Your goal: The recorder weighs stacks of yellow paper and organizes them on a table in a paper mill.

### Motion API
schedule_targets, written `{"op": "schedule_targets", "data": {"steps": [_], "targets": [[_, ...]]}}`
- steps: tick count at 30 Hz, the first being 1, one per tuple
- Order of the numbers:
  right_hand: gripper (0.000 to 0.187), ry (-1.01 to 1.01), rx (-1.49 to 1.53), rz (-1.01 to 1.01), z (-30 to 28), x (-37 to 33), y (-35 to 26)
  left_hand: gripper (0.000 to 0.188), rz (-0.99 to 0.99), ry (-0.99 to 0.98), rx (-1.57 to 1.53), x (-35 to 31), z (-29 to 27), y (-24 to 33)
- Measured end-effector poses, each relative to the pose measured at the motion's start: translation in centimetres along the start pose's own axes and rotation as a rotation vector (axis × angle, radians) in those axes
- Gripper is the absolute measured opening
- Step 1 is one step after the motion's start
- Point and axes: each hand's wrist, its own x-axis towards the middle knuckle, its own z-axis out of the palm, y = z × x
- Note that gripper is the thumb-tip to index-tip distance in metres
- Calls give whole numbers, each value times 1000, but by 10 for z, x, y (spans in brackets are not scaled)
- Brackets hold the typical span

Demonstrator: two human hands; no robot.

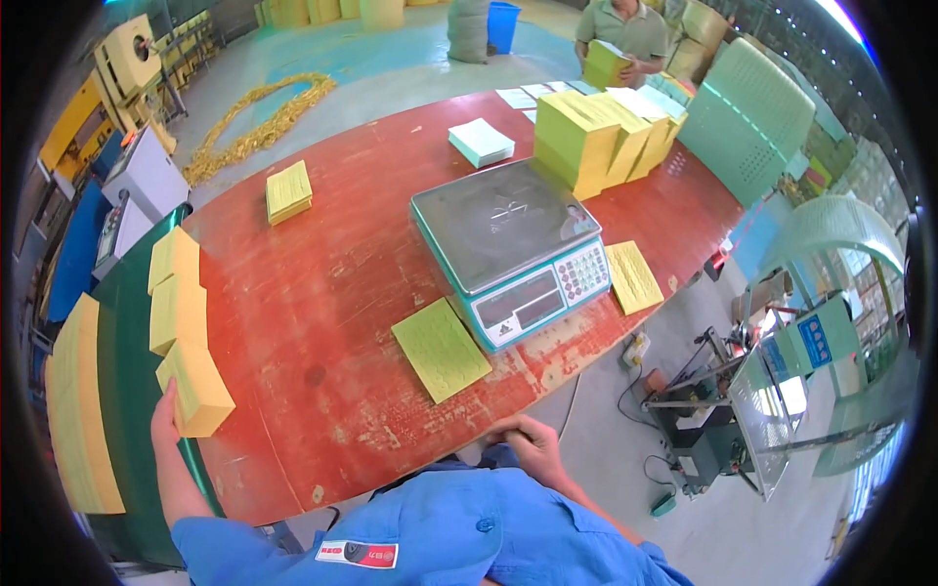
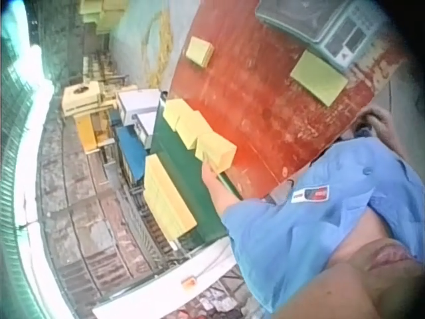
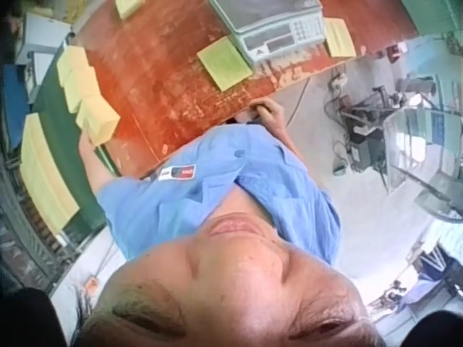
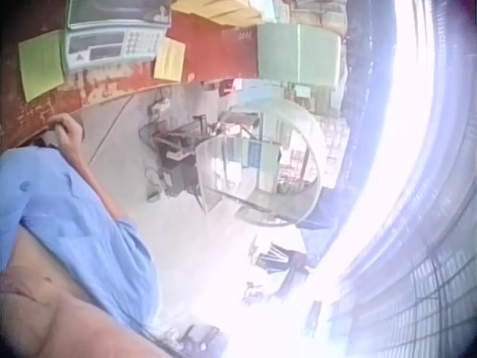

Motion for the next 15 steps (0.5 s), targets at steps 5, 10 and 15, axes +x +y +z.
{"op": "schedule_targets", "data": {"steps": [5,10,15], "targets": [[18,-328,-47,166,43,6,6,54,92,-141,159,-34,73,-10],[21,-585,-201,119,59,3,17,45,157,-316,420,-122,183,-40],[27,-546,-282,170,34,-3,50,46,208,-477,540,-165,272,-72]]}}
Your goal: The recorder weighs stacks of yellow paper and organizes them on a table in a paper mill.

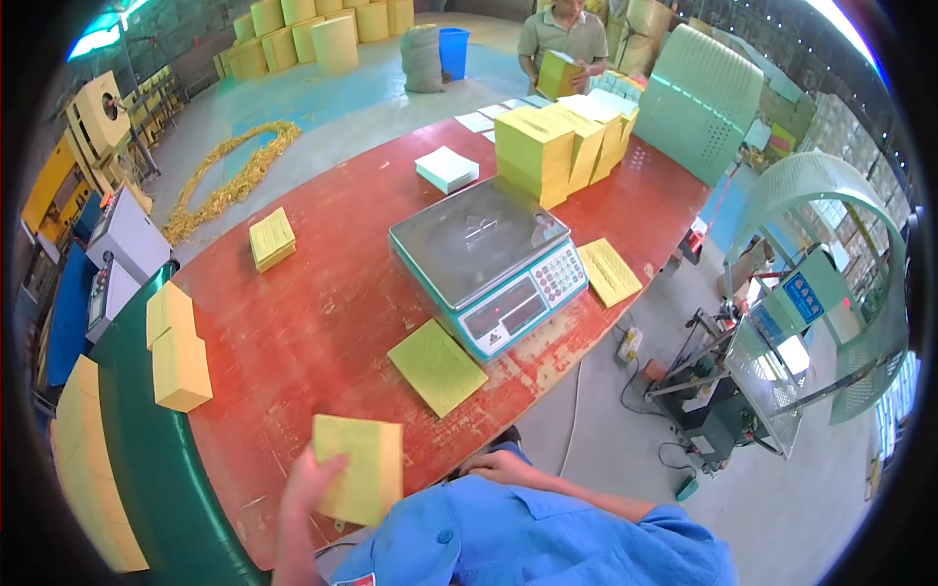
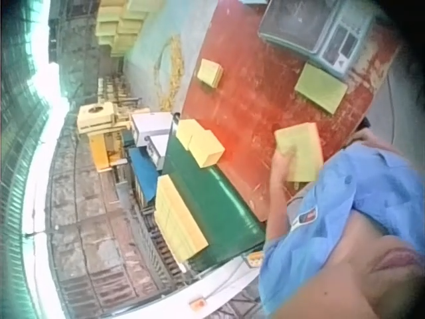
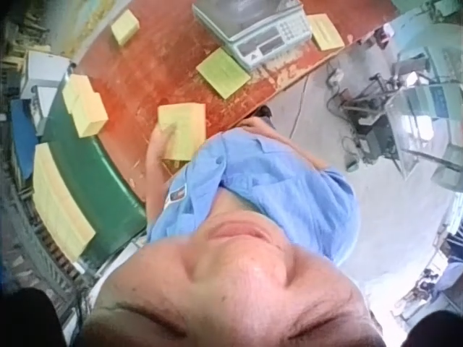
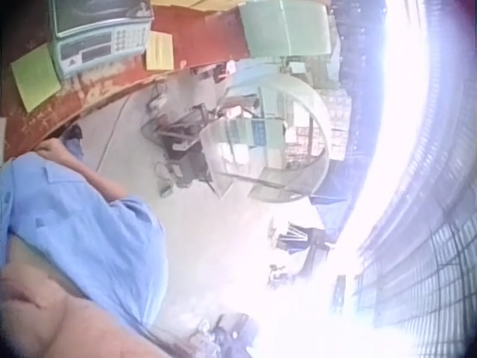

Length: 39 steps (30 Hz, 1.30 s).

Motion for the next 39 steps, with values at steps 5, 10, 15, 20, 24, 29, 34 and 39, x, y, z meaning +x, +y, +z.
{"op": "schedule_targets", "data": {"steps": [5,10,15,20,24,29,34,39], "targets": [[39,-36,42,172,-9,4,44,46,103,-38,-55,17,45,1],[50,-163,153,136,19,40,92,46,137,-13,-251,11,46,4],[54,-339,164,-8,15,66,104,46,34,-82,-322,-5,51,8],[55,-448,102,-42,-11,54,62,53,-79,-100,-356,-12,69,1],[55,-506,86,-105,-33,35,34,50,-120,58,-366,-34,98,7],[59,-602,53,-131,-77,19,9,50,133,251,-22,-83,153,35],[61,-427,541,-314,-131,-1,-13,48,-12,395,-833,-43,207,78],[87,-333,1131,-238,-190,-1,-28,50,39,324,-387,14,231,167]]}}
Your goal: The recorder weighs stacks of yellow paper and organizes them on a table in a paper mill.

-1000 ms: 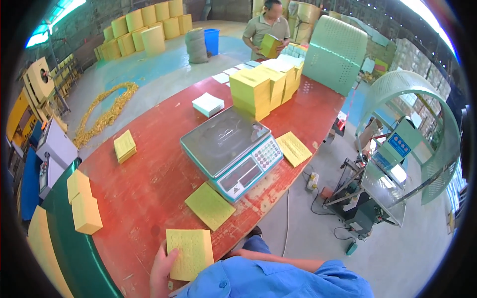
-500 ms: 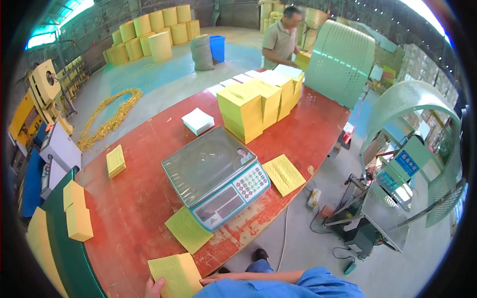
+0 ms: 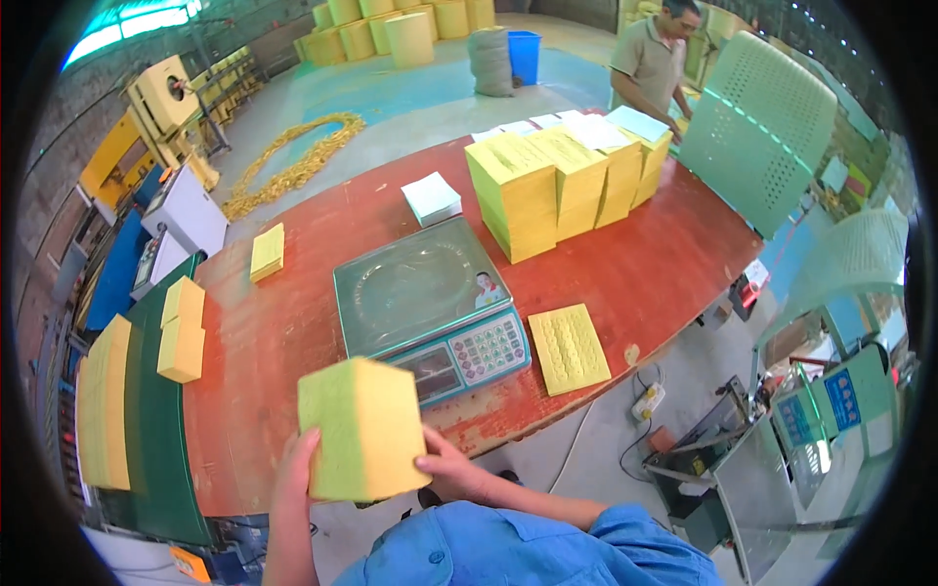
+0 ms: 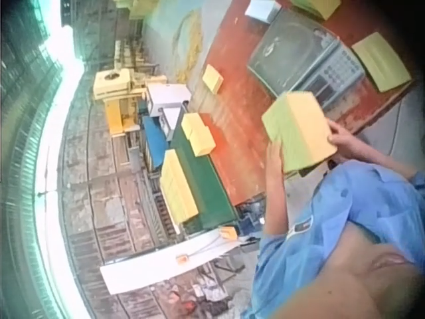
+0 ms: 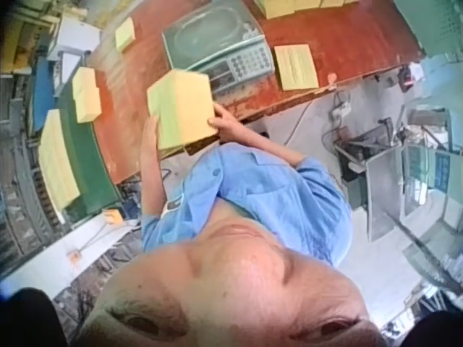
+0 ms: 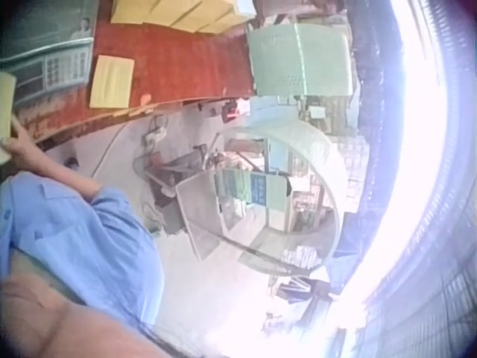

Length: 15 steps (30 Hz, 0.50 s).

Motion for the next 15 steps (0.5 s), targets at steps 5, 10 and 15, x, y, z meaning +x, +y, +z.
{"op": "schedule_targets", "data": {"steps": [5,10,15], "targets": [[94,71,-21,-87,-8,1,-76,50,552,63,390,29,94,73],[88,39,-186,-290,1,9,-141,46,1263,310,1136,46,127,130],[57,78,-444,-442,14,32,-188,22,1142,82,718,102,143,117]]}}
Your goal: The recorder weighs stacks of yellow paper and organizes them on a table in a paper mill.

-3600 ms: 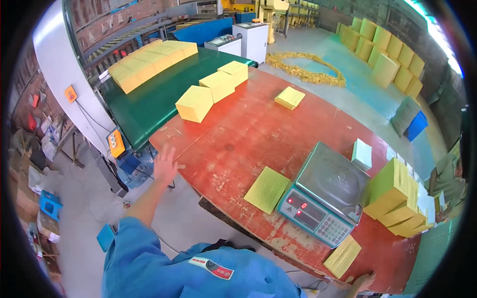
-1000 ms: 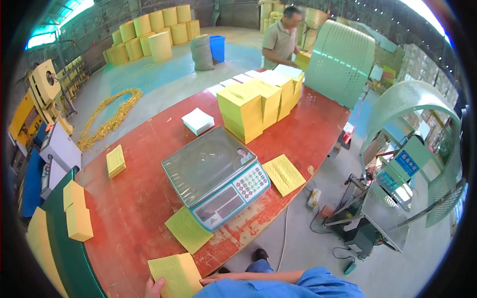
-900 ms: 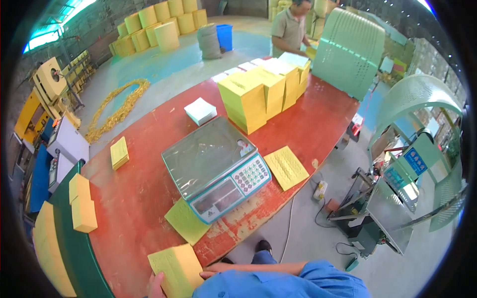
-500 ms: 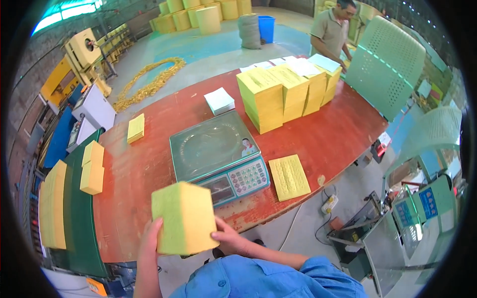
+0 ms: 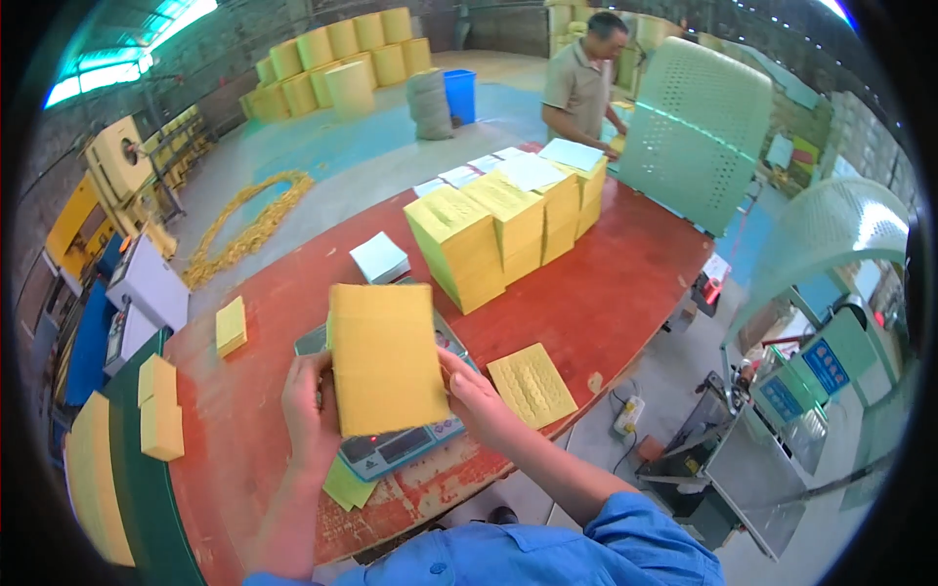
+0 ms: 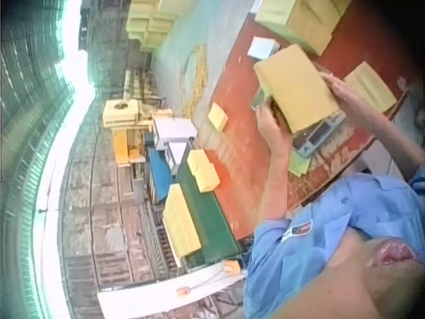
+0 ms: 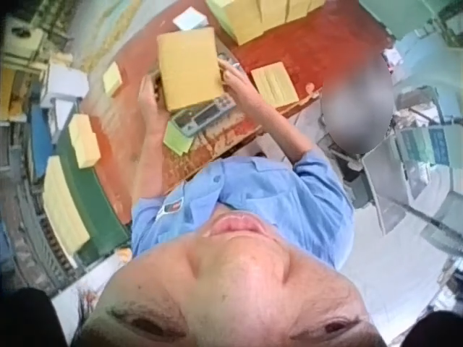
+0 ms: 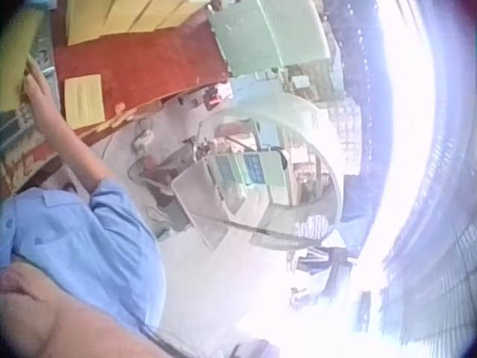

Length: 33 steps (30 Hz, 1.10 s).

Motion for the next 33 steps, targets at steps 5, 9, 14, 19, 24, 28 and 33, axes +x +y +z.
{"op": "schedule_targets", "data": {"steps": [5,9,14,19,24,28,33], "targets": [[50,-23,-622,-254,12,43,-23,24,-924,364,-1147,-10,55,-46],[36,163,-1334,-505,41,92,-20,35,-784,300,-1421,-17,87,-56],[21,92,-1549,-469,50,154,-3,44,-969,321,-1768,-8,106,-86],[13,64,-1653,-526,48,181,21,39,-1095,356,-1833,-28,113,-102],[9,49,-1550,-651,48,168,35,38,-1099,112,-1945,-55,90,-98],[18,72,-1519,-724,41,147,43,41,-1226,-142,-1758,-72,53,-78],[25,11,-1629,-846,27,130,59,42,-1326,-330,-1922,-94,0,-61]]}}
